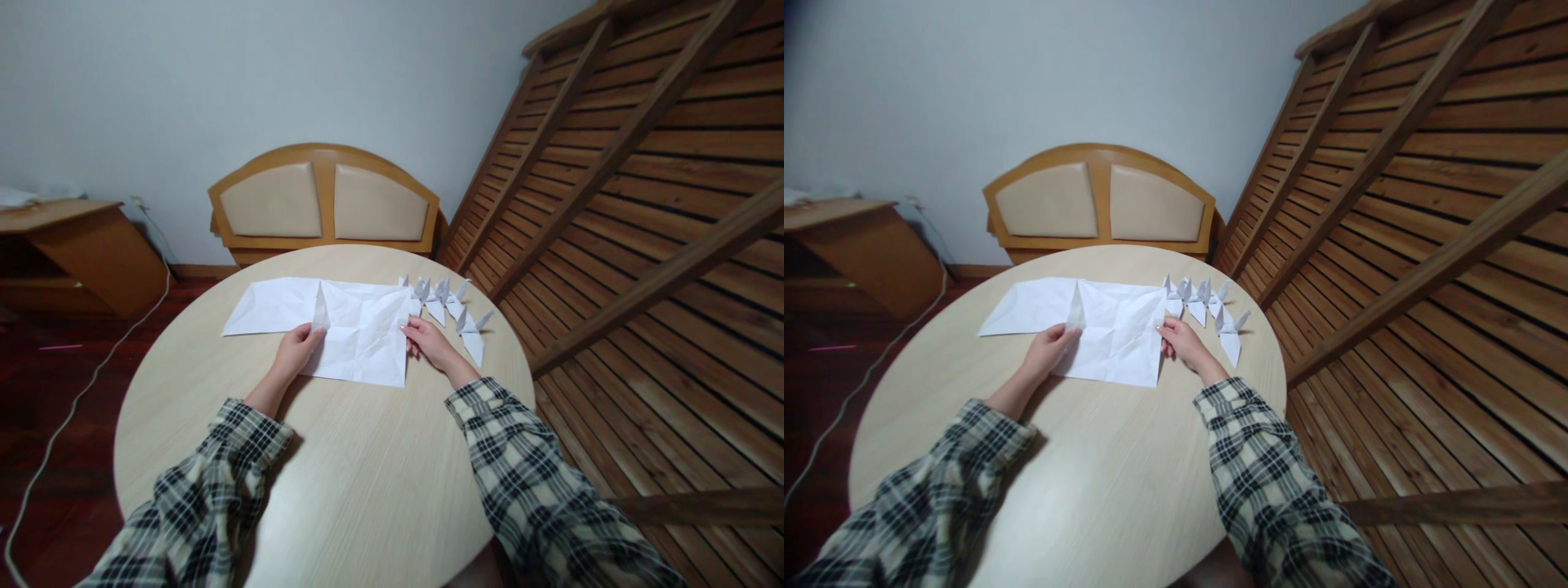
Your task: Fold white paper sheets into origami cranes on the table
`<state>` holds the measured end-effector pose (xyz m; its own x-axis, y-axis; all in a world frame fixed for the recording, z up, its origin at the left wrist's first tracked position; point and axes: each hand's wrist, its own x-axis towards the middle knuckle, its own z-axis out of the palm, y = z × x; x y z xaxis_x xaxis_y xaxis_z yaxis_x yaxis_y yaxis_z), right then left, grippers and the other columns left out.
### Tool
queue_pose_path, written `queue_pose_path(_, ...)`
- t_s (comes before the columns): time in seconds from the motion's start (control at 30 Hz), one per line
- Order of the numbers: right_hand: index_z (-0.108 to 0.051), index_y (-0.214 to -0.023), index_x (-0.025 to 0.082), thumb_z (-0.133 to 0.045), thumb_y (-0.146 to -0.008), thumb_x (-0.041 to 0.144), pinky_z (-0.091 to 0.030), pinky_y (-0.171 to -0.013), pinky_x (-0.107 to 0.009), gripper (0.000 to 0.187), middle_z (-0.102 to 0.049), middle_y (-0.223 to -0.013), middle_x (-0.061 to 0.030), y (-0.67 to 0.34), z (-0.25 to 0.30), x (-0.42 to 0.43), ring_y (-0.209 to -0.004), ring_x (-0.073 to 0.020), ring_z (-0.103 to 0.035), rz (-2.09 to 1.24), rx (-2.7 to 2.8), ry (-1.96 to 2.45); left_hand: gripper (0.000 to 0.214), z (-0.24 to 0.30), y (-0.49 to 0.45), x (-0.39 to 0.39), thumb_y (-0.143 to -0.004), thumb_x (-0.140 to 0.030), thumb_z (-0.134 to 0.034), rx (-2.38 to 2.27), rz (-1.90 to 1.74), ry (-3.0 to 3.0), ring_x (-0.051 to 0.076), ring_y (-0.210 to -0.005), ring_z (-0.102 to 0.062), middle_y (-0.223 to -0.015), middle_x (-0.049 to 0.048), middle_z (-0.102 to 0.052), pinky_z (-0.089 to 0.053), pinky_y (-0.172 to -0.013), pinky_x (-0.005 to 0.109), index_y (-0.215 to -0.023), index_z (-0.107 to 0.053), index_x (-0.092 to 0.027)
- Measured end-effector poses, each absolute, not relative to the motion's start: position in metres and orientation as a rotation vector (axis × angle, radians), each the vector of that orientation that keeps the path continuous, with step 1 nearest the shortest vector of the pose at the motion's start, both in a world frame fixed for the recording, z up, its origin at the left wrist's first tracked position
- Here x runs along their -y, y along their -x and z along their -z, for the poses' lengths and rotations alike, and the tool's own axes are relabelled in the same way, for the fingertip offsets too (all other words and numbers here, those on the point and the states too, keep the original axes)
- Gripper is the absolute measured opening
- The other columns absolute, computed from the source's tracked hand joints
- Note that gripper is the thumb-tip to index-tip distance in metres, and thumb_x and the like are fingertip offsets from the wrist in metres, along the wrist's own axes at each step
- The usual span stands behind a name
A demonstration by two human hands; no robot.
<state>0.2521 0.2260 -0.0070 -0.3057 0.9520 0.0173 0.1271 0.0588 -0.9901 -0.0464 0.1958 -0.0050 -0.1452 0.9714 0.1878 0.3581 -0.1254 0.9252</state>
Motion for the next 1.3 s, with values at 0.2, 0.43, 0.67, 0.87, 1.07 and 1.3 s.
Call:
queue_pose_path(0.2,-0.06,-0.087,0.019,-0.063,-0.086,0.041,-0.033,-0.038,-0.02,0.023,-0.056,-0.055,0.0039,-0.253,0.006,-0.224,-0.041,-0.0085,-0.045,-1.388,1.516,1.077,0.035,0.005,0.044,-0.194,-0.069,-0.051,-0.065,-1.529,-1.295,-1.416,0.013,-0.054,-0.041,-0.056,-0.0034,-0.047,-0.029,-0.047,0.024,-0.063,-0.056,-0.018)
queue_pose_path(0.43,-0.065,-0.091,0.017,-0.069,-0.078,0.04,-0.031,-0.04,-0.019,0.027,-0.055,-0.059,0.0038,-0.252,0.01,-0.222,-0.045,-0.0071,-0.044,-1.403,1.522,1.04,0.032,0.005,0.042,-0.194,-0.068,-0.049,-0.067,-1.458,-1.319,-1.39,0.014,-0.058,-0.045,-0.061,-0.0012,-0.054,-0.033,-0.049,0.024,-0.066,-0.06,-0.018)
queue_pose_path(0.67,-0.063,-0.081,0.017,-0.074,-0.073,0.044,-0.029,-0.04,-0.02,0.03,-0.052,-0.057,0.0049,-0.256,0.014,-0.225,-0.044,-0.0071,-0.041,-1.346,1.488,1.026,0.035,-0.006,0.037,-0.189,-0.062,-0.048,-0.071,-1.404,-1.311,-1.317,0.015,-0.062,-0.052,-0.067,0.0011,-0.063,-0.038,-0.052,0.023,-0.075,-0.064,-0.017)
queue_pose_path(0.87,-0.056,-0.069,0.018,-0.076,-0.072,0.041,-0.025,-0.039,-0.02,0.031,-0.048,-0.053,0.0067,-0.259,0.015,-0.228,-0.044,-0.0062,-0.038,-1.357,1.428,1.017,0.031,-0.011,0.035,-0.186,-0.061,-0.043,-0.073,-1.363,-1.33,-1.265,0.015,-0.06,-0.054,-0.065,0.0,-0.063,-0.038,-0.051,0.024,-0.074,-0.063,-0.016)
queue_pose_path(1.07,-0.063,-0.082,0.017,-0.08,-0.069,0.02,-0.047,-0.053,-0.019,0.022,-0.066,-0.073,0.0005,-0.269,0.009,-0.241,-0.059,-0.0083,-0.057,-1.719,1.204,0.965,0.027,-0.014,0.034,-0.184,-0.063,-0.036,-0.073,-1.308,-1.272,-1.22,0.015,-0.057,-0.054,-0.065,0.001,-0.063,-0.039,-0.051,0.024,-0.078,-0.064,-0.016)
queue_pose_path(1.3,-0.068,-0.093,0.014,-0.069,-0.079,0.007,-0.058,-0.078,-0.025,0.016,-0.074,-0.09,-0.0056,-0.272,0.007,-0.256,-0.08,-0.0135,-0.069,-1.92,1.055,0.934,0.035,-0.017,0.038,-0.181,-0.062,-0.042,-0.076,-1.216,-1.244,-1.232,0.016,-0.062,-0.056,-0.072,0.0025,-0.067,-0.043,-0.055,0.025,-0.082,-0.066,-0.015)
